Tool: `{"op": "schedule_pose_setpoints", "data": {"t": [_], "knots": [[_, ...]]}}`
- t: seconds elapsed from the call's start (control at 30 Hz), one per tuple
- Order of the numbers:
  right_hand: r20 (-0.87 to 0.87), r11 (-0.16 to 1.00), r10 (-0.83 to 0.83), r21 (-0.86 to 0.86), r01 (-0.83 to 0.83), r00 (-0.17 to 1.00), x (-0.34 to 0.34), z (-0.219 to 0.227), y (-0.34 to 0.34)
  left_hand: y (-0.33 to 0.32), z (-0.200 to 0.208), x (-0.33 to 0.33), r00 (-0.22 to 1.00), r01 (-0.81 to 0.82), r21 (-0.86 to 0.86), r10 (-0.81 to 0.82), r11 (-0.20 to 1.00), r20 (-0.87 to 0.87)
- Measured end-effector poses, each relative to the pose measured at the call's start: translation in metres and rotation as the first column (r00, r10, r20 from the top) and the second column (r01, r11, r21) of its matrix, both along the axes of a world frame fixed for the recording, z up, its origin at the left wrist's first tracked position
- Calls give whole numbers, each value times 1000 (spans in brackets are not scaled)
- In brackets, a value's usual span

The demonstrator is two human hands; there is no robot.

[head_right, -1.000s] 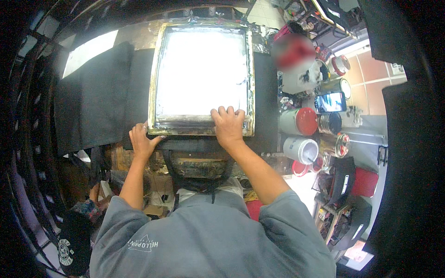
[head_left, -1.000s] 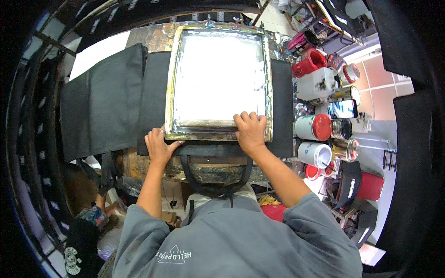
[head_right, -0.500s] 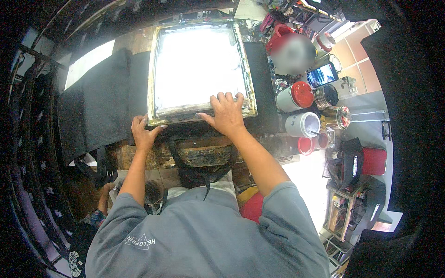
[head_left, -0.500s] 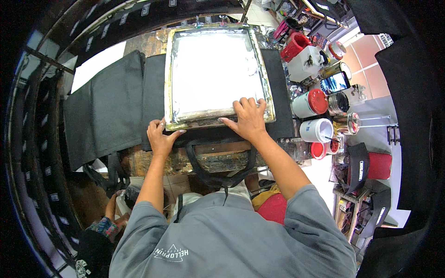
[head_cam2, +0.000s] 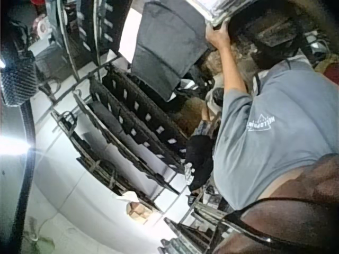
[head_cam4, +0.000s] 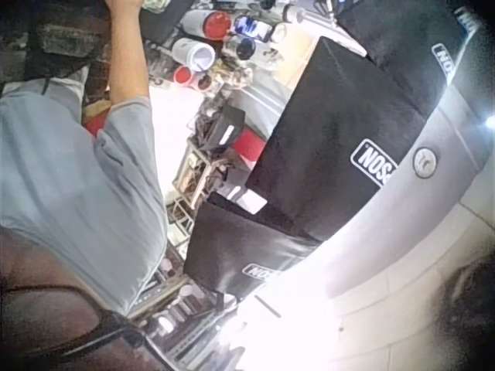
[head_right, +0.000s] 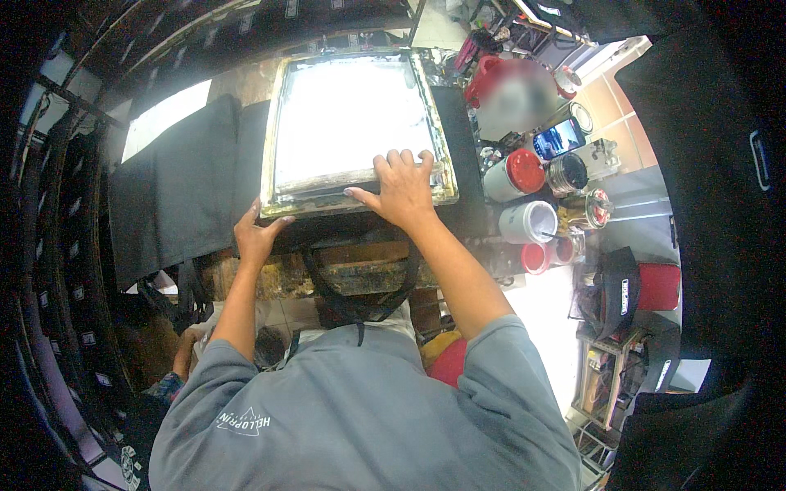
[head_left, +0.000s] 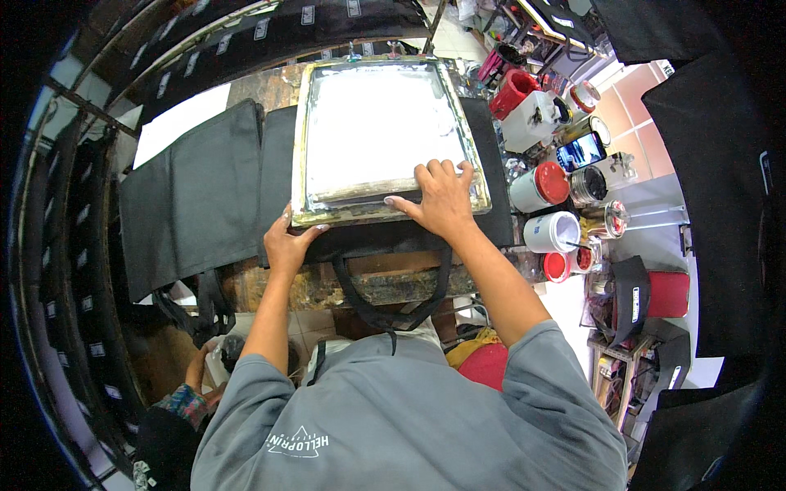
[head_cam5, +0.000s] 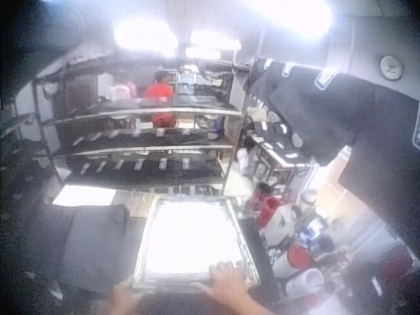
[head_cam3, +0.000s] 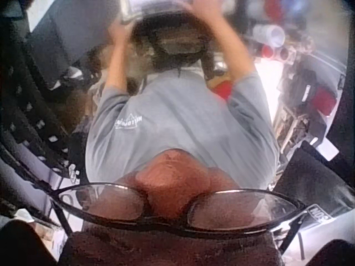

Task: The person performs screen printing by applying white ink onto black fabric pieces using a squeegee and a wooden screen frame, then hands the printed items to another person.

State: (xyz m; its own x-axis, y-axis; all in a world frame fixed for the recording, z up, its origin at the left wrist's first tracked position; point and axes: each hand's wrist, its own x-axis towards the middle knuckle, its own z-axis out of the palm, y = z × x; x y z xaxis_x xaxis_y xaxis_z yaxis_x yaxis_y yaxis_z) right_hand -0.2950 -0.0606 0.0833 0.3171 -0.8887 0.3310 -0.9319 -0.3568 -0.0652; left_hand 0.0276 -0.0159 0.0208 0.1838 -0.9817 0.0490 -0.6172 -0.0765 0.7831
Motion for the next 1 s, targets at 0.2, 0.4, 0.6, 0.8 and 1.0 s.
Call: {"op": "schedule_pose_setpoints", "data": {"t": [0.2, 0.4, 0.6, 0.8, 1.0], "knots": [[7, 1000, -10, 17, 10, 1000, -1, 3, -3, -1, 6, 1, 999, -4, 31, 3, 1000, 37], [3, 1000, -14, 6, 14, 1000, 0, 6, -1, 1, 17, -3, 999, 6, 42, -4, 999, -48], [8, 965, -34, -261, 35, 999, 2, 62, -31, -29, 71, -12, 953, -87, -175, 30, 981, -301], [14, 868, 26, -497, -16, 1000, -3, 135, -110, -90, 127, -11, 908, -225, -326, 76, 918, -411], [10, 881, 18, -473, -11, 1000, 0, 148, -120, -62, 65, -55, 829, -357, -427, 72, 831, -554]]}}
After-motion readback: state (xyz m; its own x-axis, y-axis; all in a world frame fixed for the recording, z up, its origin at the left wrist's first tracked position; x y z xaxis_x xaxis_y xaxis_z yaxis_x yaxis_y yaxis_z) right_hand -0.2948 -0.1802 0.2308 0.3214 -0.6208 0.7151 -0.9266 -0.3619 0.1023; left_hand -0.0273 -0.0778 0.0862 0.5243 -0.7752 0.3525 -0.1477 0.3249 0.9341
